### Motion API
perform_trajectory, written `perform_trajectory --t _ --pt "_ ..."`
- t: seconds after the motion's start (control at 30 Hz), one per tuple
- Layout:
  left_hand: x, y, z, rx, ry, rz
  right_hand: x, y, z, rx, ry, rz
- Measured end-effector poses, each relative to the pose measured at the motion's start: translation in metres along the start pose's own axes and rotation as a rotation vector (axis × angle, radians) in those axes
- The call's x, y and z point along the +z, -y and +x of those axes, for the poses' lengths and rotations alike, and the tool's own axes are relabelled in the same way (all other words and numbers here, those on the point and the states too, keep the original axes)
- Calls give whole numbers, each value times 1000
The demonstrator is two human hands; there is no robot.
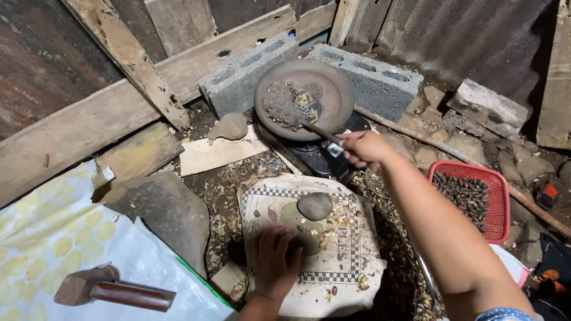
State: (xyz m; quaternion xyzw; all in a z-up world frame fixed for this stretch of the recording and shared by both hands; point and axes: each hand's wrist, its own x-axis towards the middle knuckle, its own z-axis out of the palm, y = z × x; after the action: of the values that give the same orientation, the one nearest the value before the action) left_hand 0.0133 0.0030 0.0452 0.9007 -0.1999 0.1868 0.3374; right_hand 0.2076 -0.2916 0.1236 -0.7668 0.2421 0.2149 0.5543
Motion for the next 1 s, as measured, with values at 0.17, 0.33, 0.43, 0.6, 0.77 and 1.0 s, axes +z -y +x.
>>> perform_trajectory --t 0.17,0.33,0.43,0.6,0.77,1.0 --pt "2 2 -1 -2 13 -2 18 -29 4 -183 -151 182" --pt "1 2 1 -5 7 -23 21 -16 -38 -498 -604 -820" --pt "0 0 1 -10 -12 5 20 -8 -60 -414 -544 -852" --pt "1 -1 -2 14 -34 23 30 -12 -50 -350 -460 -829" --pt "-1 1 1 -16 -21 -75 16 -9 -9 -391 -558 -765" --pt "2 19 -5 -71 -134 -167 75 -28 -60 -767 -330 -800"
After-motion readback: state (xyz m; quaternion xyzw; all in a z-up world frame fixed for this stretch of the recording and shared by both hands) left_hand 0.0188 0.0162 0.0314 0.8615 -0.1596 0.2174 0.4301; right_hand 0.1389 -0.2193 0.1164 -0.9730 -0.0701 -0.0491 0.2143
